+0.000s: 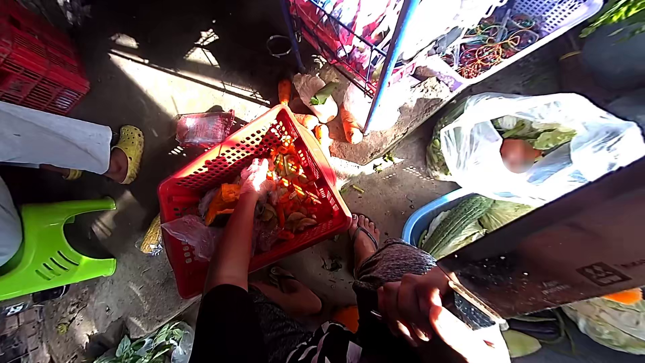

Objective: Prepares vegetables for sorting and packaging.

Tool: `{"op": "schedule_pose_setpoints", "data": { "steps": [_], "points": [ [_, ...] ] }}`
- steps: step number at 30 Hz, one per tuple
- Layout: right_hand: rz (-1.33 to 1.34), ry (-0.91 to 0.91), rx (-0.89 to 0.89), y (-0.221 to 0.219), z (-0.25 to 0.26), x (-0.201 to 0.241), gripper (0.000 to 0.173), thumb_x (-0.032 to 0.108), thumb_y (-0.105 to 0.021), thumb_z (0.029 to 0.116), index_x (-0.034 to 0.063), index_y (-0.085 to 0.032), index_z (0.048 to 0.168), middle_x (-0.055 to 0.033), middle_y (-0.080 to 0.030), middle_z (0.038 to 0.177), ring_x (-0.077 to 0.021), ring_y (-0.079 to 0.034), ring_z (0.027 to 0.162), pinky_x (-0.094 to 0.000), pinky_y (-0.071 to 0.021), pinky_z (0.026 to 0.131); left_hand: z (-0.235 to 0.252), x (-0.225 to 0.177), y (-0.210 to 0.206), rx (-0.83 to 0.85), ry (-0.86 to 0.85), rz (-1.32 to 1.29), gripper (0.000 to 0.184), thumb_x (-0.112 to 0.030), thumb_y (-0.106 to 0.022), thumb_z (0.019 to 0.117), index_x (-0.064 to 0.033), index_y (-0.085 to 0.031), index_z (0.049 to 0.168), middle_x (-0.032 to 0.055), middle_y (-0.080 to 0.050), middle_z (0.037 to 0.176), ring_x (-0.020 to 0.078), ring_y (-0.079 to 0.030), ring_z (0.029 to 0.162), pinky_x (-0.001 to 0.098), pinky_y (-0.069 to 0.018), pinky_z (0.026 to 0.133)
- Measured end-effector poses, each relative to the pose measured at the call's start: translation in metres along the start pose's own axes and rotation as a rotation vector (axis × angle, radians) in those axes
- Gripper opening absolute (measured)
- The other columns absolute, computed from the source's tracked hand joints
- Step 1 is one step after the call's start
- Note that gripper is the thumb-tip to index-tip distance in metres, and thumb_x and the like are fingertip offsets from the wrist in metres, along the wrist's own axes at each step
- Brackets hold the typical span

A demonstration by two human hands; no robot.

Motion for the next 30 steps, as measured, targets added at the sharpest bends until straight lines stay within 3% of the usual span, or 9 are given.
{"op": "schedule_pose_setpoints", "data": {
  "steps": [3, 6, 14, 17, 19, 21, 24, 28, 30],
  "points": [
    [0.074, -0.019, -0.003, 0.001, -0.001, -0.003, 0.012, 0.027, -0.057, 0.1045, 0.0219, -0.064, 0.112, 0.0089, -0.064, 0.076, -0.0028, -0.065, 0.072, -0.0224, -0.0557, 0.072, -0.011, -0.011, 0.0, -0.007, -0.077, 0.005, 0.064, -0.025, -0.082, 0.0832, -0.0073, -0.058, 0.14, 0.0208, -0.049, 0.148, 0.0415, -0.054, 0.128, 0.061, -0.0448, 0.103],
    [-0.012, -0.02, 0.006, -0.004, 0.0, -0.002, 0.011, 0.029, -0.053, 0.1072, 0.0231, -0.062, 0.11, 0.0106, -0.058, 0.076, -0.0006, -0.06, 0.071, -0.0203, -0.0529, 0.072, -0.012, -0.005, -0.017, 0.074, -0.041, 0.033, 0.053, -0.031, -0.075, 0.0895, -0.0069, -0.062, 0.135, 0.0204, -0.051, 0.146, 0.04, -0.053, 0.13, 0.0601, -0.0437, 0.106],
    [-0.004, -0.018, 0.026, -0.008, -0.001, -0.006, 0.012, 0.028, -0.052, 0.108, 0.0232, -0.062, 0.112, 0.0104, -0.059, 0.077, 0.0, -0.06, 0.072, -0.0197, -0.0527, 0.073, -0.013, -0.017, 0.0, -0.034, -0.191, -0.193, 0.041, -0.008, -0.076, 0.0854, -0.0025, -0.066, 0.124, 0.0203, -0.062, 0.133, 0.037, -0.056, 0.128, 0.054, -0.0432, 0.111],
    [-0.004, -0.011, 0.017, -0.008, -0.001, -0.005, 0.011, 0.028, -0.053, 0.1076, 0.0228, -0.062, 0.109, 0.0104, -0.059, 0.076, 0.0002, -0.06, 0.071, -0.0195, -0.0528, 0.072, -0.018, -0.004, 0.025, -0.085, -0.093, -0.357, 0.034, -0.007, -0.073, 0.0894, -0.0037, -0.066, 0.123, 0.0202, -0.064, 0.131, 0.0365, -0.057, 0.127, 0.0561, -0.0438, 0.109],
    [-0.002, -0.009, 0.021, -0.009, -0.001, -0.003, 0.012, 0.027, -0.052, 0.1078, 0.0235, -0.062, 0.113, 0.0106, -0.059, 0.077, 0.0001, -0.06, 0.071, -0.0196, -0.0527, 0.072, -0.02, 0.011, 0.035, -0.096, -0.004, -0.537, 0.032, -0.012, -0.073, 0.0913, -0.0058, -0.068, 0.123, 0.0136, -0.066, 0.13, 0.0263, -0.06, 0.125, 0.048, -0.0459, 0.109],
    [-0.018, -0.009, 0.008, -0.007, 0.0, -0.002, 0.01, 0.027, -0.054, 0.107, 0.0235, -0.062, 0.111, 0.0105, -0.059, 0.076, 0.0001, -0.06, 0.07, -0.0197, -0.0532, 0.071, -0.025, 0.024, 0.037, -0.091, 0.069, -0.836, 0.036, -0.005, -0.071, 0.0913, -0.0047, -0.063, 0.126, 0.0111, -0.068, 0.121, 0.0183, -0.065, 0.111, 0.0389, -0.053, 0.099],
    [0.012, -0.019, 0.004, -0.003, -0.002, -0.003, 0.008, 0.025, -0.055, 0.1067, 0.0227, -0.062, 0.109, 0.0097, -0.058, 0.077, -0.0007, -0.06, 0.072, -0.0205, -0.0527, 0.072, -0.041, 0.028, 0.044, -0.074, 0.052, -1.074, 0.041, -0.009, -0.066, 0.0939, -0.0136, -0.058, 0.133, 0.007, -0.069, 0.112, 0.0146, -0.067, 0.095, 0.0364, -0.0577, 0.082],
    [-0.035, 0.004, -0.035, -0.003, -0.007, -0.003, 0.005, 0.025, -0.059, 0.1047, 0.0227, -0.063, 0.106, 0.0101, -0.059, 0.078, -0.0005, -0.06, 0.071, -0.0211, -0.0533, 0.069, -0.076, -0.006, 0.106, -0.103, 0.04, -1.105, 0.05, -0.008, -0.066, 0.0946, -0.0183, -0.051, 0.14, 0.0049, -0.066, 0.118, 0.0129, -0.065, 0.096, 0.0348, -0.0569, 0.08],
    [-0.053, 0.05, -0.074, 0.0, -0.012, 0.001, 0.004, 0.023, -0.062, 0.1023, 0.0226, -0.064, 0.105, 0.0096, -0.061, 0.081, -0.0007, -0.06, 0.073, -0.0214, -0.0537, 0.068, -0.082, -0.054, 0.146, -0.107, -0.113, -1.16, 0.046, -0.004, -0.064, 0.0947, -0.0176, -0.051, 0.136, 0.0004, -0.066, 0.106, 0.0078, -0.064, 0.086, 0.0281, -0.0567, 0.073]
  ]
}}
Point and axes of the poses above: each hand's wrist, its own z-axis towards the middle knuckle, its own y-axis out of the back of the hand, x = y × z, the point moved 10 cm from there along z, towards the middle knuckle
